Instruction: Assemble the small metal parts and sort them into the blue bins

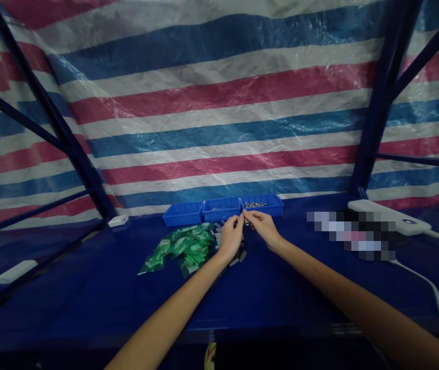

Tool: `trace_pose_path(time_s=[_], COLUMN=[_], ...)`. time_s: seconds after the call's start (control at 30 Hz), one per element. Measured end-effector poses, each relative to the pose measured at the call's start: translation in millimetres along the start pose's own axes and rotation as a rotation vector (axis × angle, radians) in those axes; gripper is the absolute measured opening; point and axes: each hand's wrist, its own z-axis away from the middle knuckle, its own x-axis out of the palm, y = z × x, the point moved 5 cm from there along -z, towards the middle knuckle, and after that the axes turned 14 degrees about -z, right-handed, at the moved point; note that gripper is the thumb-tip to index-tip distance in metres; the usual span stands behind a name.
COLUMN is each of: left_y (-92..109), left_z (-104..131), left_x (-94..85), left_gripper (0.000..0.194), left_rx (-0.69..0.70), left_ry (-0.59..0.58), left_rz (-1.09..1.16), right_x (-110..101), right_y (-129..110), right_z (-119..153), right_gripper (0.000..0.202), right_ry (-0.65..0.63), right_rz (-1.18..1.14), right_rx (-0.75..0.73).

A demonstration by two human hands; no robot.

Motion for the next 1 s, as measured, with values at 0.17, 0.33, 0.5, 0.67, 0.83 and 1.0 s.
trace_pose_path(time_s=[0.17, 0.33, 0.5, 0.67, 0.83, 1.0], left_y=[-3, -5, 1, 9, 11, 6], left_z=[-1, -3, -1, 2, 1, -3], left_x=[-0.8, -0.9, -2.5, -4.0, -7.1, -9.7], left_gripper=[0.036, 0.040, 0.039, 0.029, 0.026, 0.028], left_rx=[-0.041, -0.048, 0.009, 0.091, 0.100, 0.044], left_ry=[0.000, -0.017, -0.009, 0.033, 0.073, 0.082], left_rz=[0.016, 0.075, 0.019, -0.071, -0.071, -0.040], right_x=[-1, -2, -4, -3, -3, -1], right_y=[5, 9, 17, 20, 20, 17], right_z=[-1, -2, -3, -3, -5, -4], right_gripper=[0.043, 0.042, 0.036, 0.028, 0.024, 0.021], right_ry=[-0.008, -0.006, 0.024, 0.046, 0.079, 0.036], right_rz=[0.028, -0.047, -0.155, -0.293, -0.384, -0.388], right_rx=[0.094, 0.165, 0.251, 0.301, 0.320, 0.312])
